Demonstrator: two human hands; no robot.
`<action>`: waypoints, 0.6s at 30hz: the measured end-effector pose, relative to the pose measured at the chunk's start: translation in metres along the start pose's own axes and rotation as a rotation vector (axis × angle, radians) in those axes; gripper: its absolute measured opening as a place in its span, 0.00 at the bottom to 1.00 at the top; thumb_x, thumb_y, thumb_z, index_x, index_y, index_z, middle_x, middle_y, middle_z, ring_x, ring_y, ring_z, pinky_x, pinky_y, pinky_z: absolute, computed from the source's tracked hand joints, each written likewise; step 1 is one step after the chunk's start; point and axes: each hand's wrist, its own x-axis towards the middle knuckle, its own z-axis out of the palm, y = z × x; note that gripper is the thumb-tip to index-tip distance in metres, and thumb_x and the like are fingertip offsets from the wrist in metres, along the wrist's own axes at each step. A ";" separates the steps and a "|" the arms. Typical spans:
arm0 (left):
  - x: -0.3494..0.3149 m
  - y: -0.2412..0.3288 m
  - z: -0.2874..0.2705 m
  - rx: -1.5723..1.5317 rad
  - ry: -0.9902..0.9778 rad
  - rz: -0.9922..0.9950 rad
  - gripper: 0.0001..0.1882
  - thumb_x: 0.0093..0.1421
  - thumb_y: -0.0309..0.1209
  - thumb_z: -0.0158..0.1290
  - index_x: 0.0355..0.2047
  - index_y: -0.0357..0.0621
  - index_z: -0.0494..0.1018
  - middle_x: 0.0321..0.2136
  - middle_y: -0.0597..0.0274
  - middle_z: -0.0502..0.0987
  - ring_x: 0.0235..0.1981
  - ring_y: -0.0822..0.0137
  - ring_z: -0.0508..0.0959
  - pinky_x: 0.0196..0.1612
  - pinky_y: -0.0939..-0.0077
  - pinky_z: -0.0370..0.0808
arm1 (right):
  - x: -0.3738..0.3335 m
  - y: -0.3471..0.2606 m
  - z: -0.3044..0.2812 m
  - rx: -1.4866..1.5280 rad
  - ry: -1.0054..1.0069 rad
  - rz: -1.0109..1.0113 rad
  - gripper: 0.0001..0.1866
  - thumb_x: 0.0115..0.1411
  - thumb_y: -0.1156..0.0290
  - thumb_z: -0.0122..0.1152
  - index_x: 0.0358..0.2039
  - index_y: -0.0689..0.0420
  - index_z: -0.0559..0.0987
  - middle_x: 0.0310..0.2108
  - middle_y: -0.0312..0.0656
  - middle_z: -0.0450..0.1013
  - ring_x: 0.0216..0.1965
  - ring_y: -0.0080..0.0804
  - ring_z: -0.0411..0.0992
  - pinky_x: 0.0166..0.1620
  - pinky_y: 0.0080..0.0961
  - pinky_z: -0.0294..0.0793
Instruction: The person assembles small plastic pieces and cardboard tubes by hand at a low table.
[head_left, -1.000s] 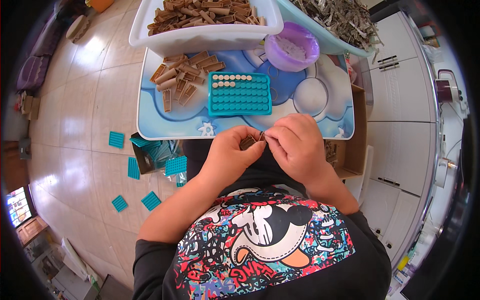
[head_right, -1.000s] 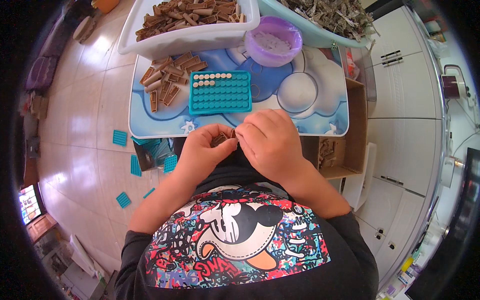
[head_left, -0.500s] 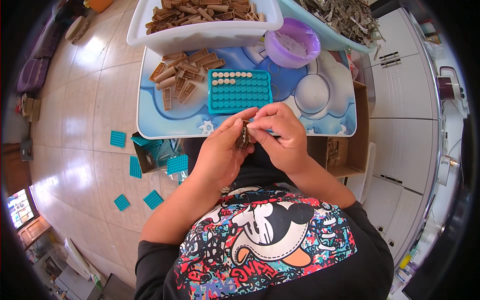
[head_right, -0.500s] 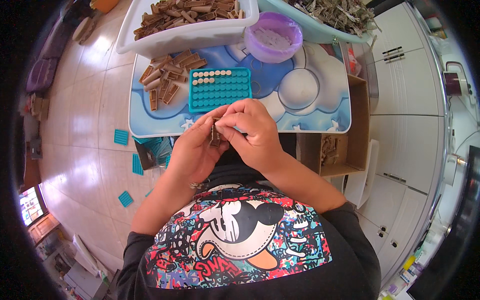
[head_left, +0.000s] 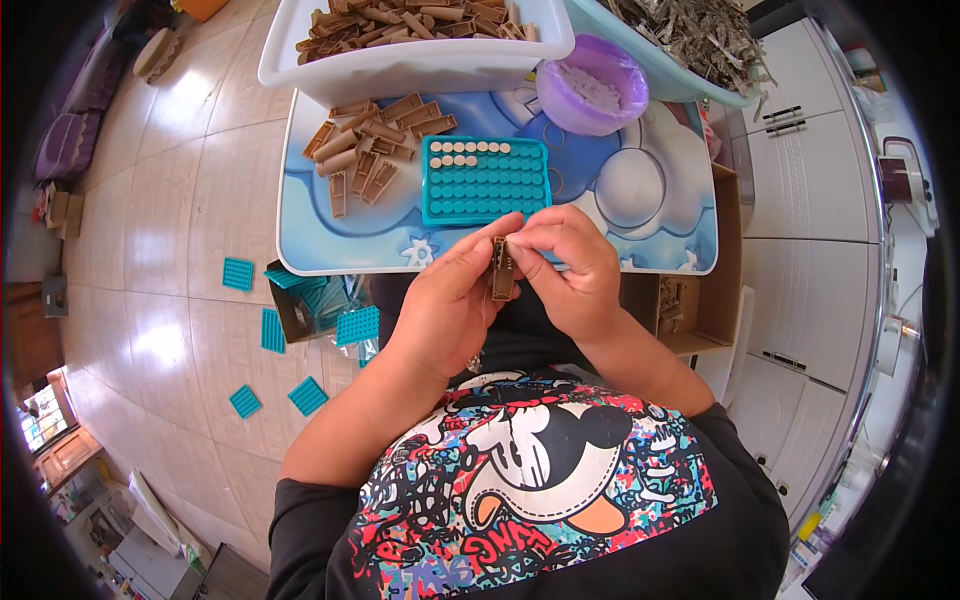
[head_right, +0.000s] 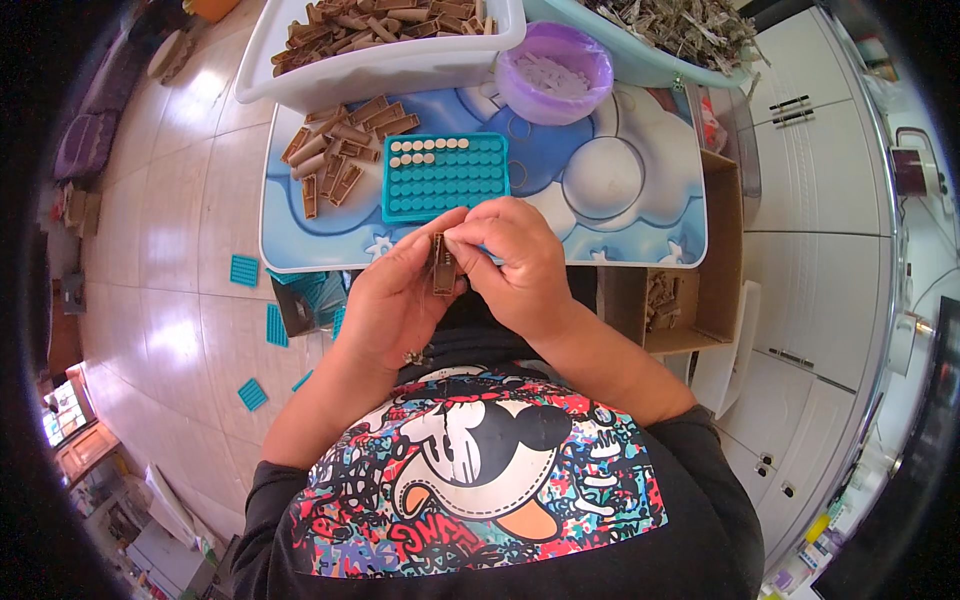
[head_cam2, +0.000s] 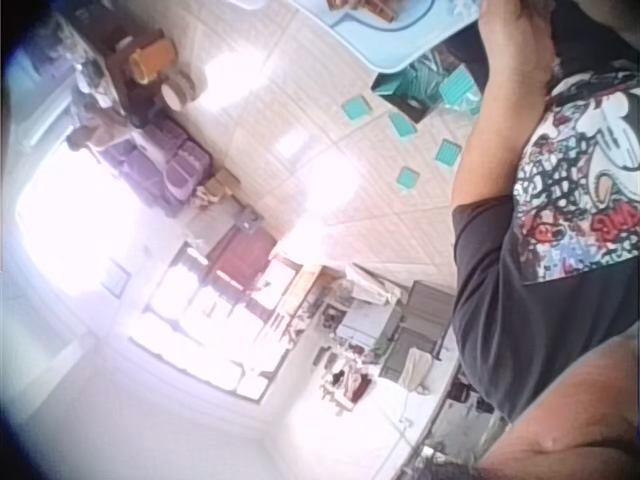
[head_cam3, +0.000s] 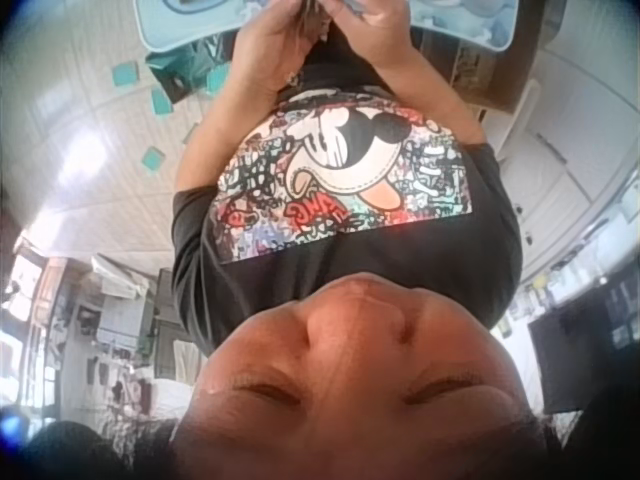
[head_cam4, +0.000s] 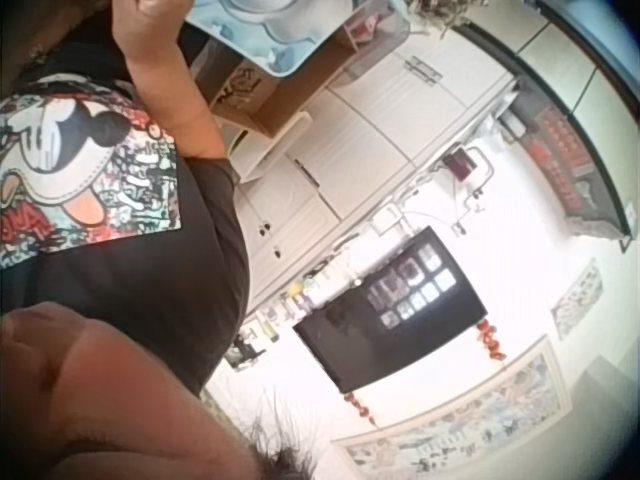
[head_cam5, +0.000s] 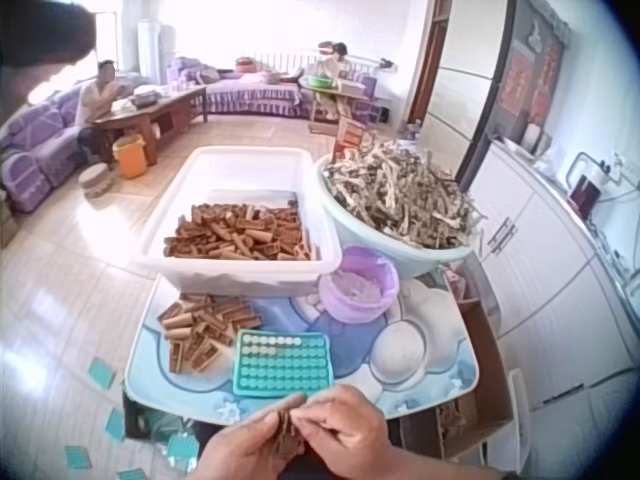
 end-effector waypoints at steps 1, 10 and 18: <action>0.000 0.000 -0.003 0.046 -0.030 0.013 0.23 0.66 0.33 0.39 0.58 0.34 0.58 0.41 0.61 0.72 0.40 0.72 0.71 0.44 0.75 0.68 | 0.000 0.000 -0.001 -0.007 -0.024 0.009 0.05 0.47 0.79 0.63 0.27 0.57 0.77 0.27 0.40 0.71 0.28 0.36 0.70 0.31 0.28 0.68; 0.001 0.002 -0.007 0.198 0.084 0.123 0.19 0.64 0.28 0.45 0.54 0.34 0.63 0.42 0.58 0.73 0.42 0.68 0.75 0.47 0.73 0.73 | 0.008 -0.006 -0.002 -0.038 -0.022 0.020 0.10 0.49 0.74 0.64 0.33 0.59 0.75 0.27 0.40 0.72 0.30 0.35 0.72 0.32 0.26 0.71; 0.002 0.003 -0.004 0.275 0.210 0.316 0.15 0.62 0.24 0.48 0.49 0.33 0.65 0.40 0.56 0.72 0.43 0.64 0.75 0.45 0.74 0.75 | -0.009 -0.018 0.013 -0.072 -0.153 0.117 0.22 0.45 0.71 0.70 0.38 0.57 0.69 0.25 0.40 0.73 0.26 0.32 0.74 0.28 0.26 0.72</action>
